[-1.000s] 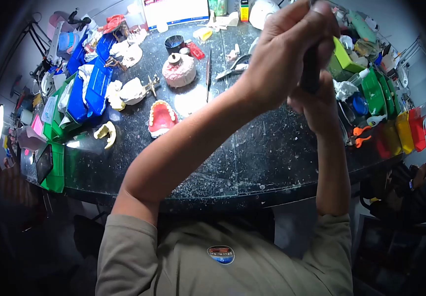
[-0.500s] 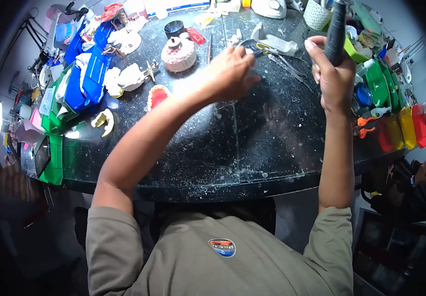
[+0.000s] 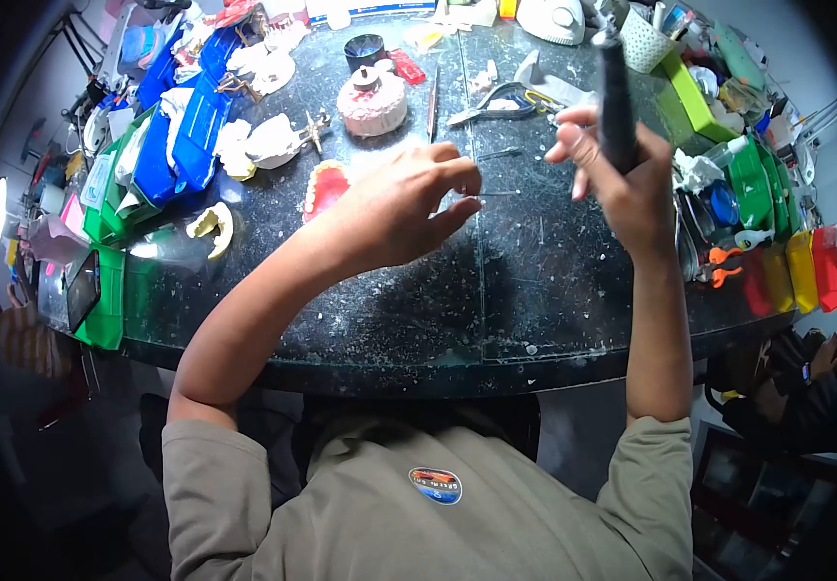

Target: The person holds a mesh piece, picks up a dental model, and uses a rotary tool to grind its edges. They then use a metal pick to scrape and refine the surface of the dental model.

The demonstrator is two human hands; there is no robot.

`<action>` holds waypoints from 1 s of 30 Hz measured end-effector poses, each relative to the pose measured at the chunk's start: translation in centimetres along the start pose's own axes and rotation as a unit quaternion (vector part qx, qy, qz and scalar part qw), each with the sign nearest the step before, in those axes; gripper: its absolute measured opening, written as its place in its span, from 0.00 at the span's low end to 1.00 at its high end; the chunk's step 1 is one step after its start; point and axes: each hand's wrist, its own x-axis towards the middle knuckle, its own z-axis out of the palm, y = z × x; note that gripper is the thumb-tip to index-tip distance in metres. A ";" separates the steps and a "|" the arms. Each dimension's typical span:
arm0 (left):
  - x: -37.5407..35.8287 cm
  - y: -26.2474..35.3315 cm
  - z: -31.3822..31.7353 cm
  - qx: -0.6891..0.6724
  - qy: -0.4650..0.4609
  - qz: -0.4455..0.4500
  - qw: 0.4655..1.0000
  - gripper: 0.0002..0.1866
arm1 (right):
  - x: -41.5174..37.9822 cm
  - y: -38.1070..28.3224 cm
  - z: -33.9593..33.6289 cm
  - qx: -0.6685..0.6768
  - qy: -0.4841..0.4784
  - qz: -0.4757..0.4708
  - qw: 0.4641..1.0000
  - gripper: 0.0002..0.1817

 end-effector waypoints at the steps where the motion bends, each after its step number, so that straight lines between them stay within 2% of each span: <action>1: 0.4 0.5 -0.4 0.003 0.015 0.003 1.000 0.06 | -0.2 0.2 0.4 0.015 -0.030 -0.007 0.999 0.09; 2: 0.8 1.0 -0.6 0.004 0.028 0.006 1.000 0.06 | -0.4 0.3 0.7 0.031 -0.059 -0.011 0.998 0.10; 3: 1.0 1.3 -0.5 0.015 0.049 0.019 0.999 0.08 | -0.6 0.1 0.7 0.045 -0.103 0.016 0.994 0.09; 6: 1.7 1.8 -0.6 -0.007 0.112 0.061 0.992 0.10 | -0.8 -0.6 0.8 0.016 -0.157 0.107 0.982 0.09; 7: 1.8 1.7 -0.4 -0.006 0.117 0.056 0.992 0.13 | -0.9 -0.8 0.9 0.004 -0.150 0.096 0.984 0.08; 11: 1.9 2.3 -1.3 -0.194 0.073 -0.026 0.978 0.18 | -0.9 -0.8 0.3 0.031 -0.156 0.077 0.984 0.06; 14: 1.4 1.9 1.4 -0.344 0.163 0.001 0.925 0.18 | -1.2 -0.7 0.4 0.060 -0.119 0.034 0.991 0.06; 16: 0.9 2.8 2.1 -0.358 0.180 -0.036 0.915 0.13 | -1.2 -0.8 0.8 0.066 -0.101 0.002 0.993 0.06; 19: 1.8 1.8 1.0 -0.331 0.242 0.042 0.911 0.13 | -1.3 -0.7 0.7 0.067 -0.087 0.004 0.994 0.06; 20: 2.0 1.5 0.3 -0.393 0.271 0.025 0.878 0.13 | -1.1 -0.5 0.5 0.061 -0.078 0.001 0.995 0.06; 22: 2.6 1.0 -2.1 -0.371 0.290 -0.026 0.882 0.14 | -0.6 -0.2 0.1 0.080 -0.066 -0.005 0.995 0.07; 24: 2.4 0.8 -2.1 -0.336 0.238 0.000 0.911 0.15 | -0.2 0.1 0.2 0.133 -0.061 -0.010 0.989 0.09; 25: 2.4 1.3 -1.4 -0.333 0.224 0.015 0.916 0.15 | -0.2 0.3 0.1 0.130 -0.089 -0.015 0.987 0.11; 28: 2.4 2.2 0.5 -0.347 0.180 0.022 0.920 0.16 | -0.8 0.3 0.9 0.150 -0.132 -0.002 0.980 0.08; 30: 2.4 2.4 0.7 -0.450 0.175 -0.017 0.876 0.15 | -1.2 -0.2 1.2 0.158 -0.108 0.021 0.981 0.06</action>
